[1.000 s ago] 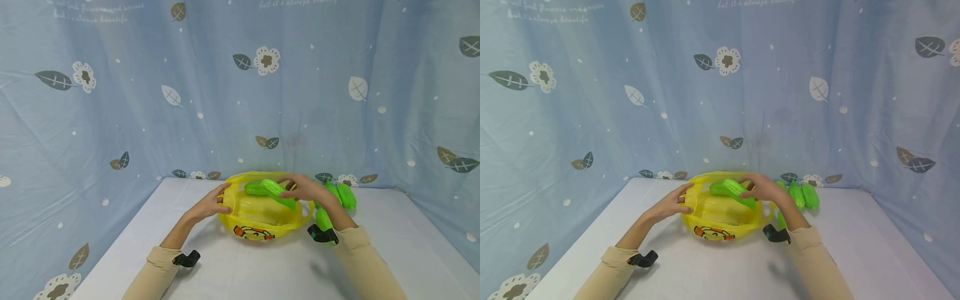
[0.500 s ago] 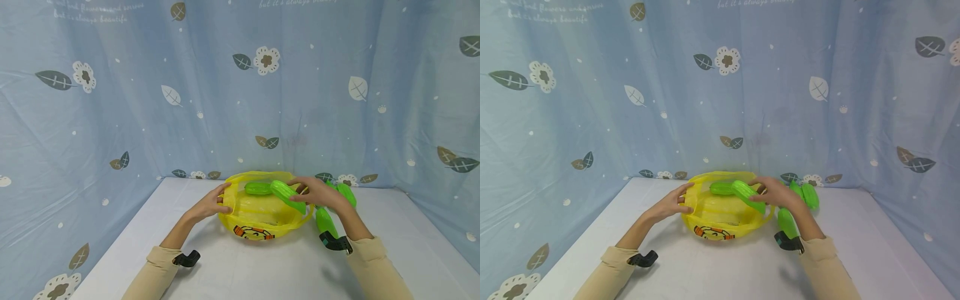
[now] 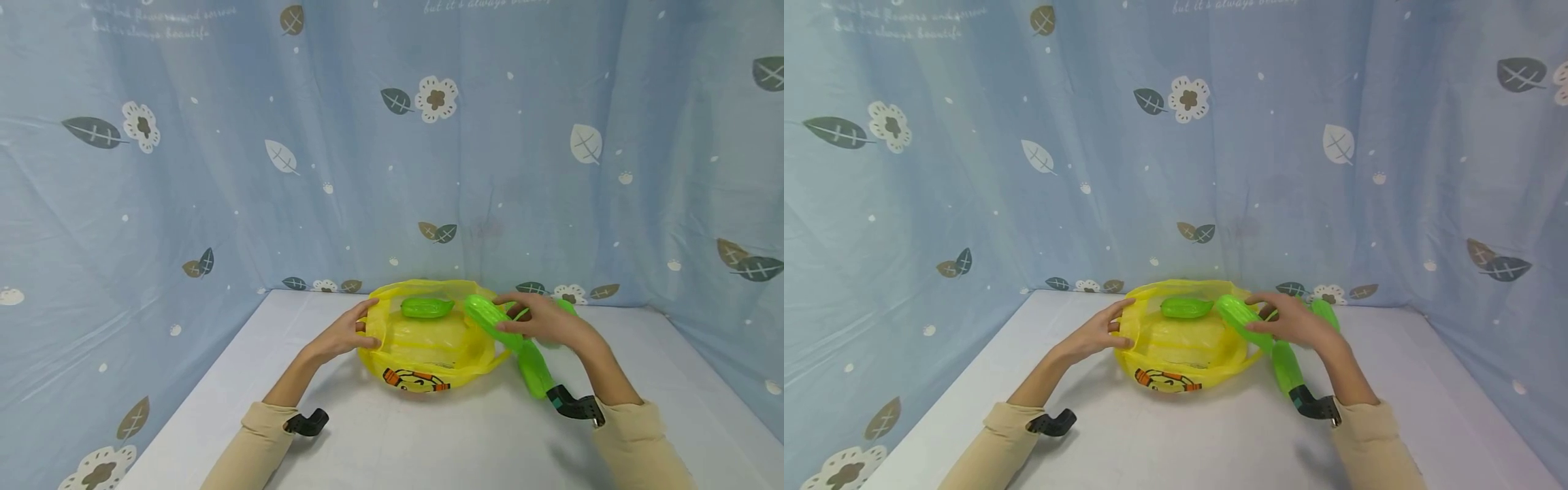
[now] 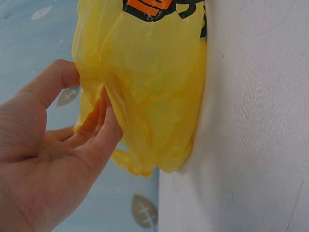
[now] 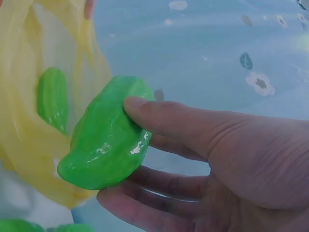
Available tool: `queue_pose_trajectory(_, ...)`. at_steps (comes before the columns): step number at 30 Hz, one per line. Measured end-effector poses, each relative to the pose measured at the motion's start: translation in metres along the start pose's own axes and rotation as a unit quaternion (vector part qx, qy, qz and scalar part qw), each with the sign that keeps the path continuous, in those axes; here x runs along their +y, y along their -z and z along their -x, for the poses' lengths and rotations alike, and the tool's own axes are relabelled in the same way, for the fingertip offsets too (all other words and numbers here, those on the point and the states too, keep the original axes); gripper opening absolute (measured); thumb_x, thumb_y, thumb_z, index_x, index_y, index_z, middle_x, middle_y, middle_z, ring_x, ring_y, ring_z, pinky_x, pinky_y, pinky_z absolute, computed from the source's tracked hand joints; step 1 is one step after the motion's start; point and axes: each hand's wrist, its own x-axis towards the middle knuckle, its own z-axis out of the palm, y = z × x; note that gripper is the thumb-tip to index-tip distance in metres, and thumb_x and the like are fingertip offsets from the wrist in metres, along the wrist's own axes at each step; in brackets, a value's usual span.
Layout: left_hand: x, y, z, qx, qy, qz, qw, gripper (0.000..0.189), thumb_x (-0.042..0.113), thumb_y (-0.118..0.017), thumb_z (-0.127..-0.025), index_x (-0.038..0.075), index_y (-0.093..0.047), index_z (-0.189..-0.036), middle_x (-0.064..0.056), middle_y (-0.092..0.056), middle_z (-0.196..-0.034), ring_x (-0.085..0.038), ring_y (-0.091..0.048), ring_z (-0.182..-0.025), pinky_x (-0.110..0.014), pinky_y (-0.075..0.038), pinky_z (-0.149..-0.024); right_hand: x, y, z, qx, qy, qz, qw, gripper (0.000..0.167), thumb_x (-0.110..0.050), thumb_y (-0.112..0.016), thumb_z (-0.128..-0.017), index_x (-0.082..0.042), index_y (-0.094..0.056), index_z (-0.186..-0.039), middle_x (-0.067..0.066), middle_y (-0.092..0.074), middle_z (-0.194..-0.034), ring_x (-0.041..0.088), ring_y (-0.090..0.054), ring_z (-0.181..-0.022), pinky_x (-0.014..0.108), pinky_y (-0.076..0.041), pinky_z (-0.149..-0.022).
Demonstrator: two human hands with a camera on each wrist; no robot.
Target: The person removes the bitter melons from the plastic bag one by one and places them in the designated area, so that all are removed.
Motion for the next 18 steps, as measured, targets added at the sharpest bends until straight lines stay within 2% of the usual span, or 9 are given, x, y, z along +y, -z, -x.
queue_pose_trajectory(6,0.001,0.0,0.0,0.001,-0.004,-0.005,1.0,0.097,0.017,-0.075,-0.08,0.018,-0.017,-0.158,-0.007,-0.029,-0.159,-0.032,-0.051,-0.132,-0.042,-0.049,-0.102,0.01,0.006,0.008,0.01,-0.01,0.016,0.9998,0.059,-0.033,-0.068,-0.092,-0.006,-0.05,-0.141,0.022,-0.064,-0.116,0.017,-0.065,-0.076,0.03,-0.054,-0.066)
queue_pose_trajectory(12,0.001,0.0,0.0,0.001,-0.002,-0.004,1.0,0.097,0.017,-0.075,-0.08,0.019,-0.017,-0.158,-0.006,-0.03,-0.159,-0.031,-0.051,-0.132,-0.042,-0.048,-0.102,0.018,0.009,0.016,0.008,-0.011,0.022,0.9997,0.061,-0.034,-0.067,-0.092,-0.003,-0.049,-0.141,0.02,-0.065,-0.113,0.019,-0.067,-0.087,0.031,-0.057,-0.068)
queue_pose_trajectory(18,0.002,0.0,0.001,-0.002,-0.007,-0.002,1.0,0.096,0.018,-0.074,-0.081,0.018,-0.016,-0.158,-0.009,-0.031,-0.158,-0.032,-0.05,-0.133,-0.042,-0.049,-0.102,0.024,0.012,0.027,0.003,-0.028,-0.008,0.9996,0.065,-0.033,-0.068,-0.092,0.0,-0.045,-0.142,0.023,-0.063,-0.116,0.021,-0.067,-0.09,0.036,-0.059,-0.071)
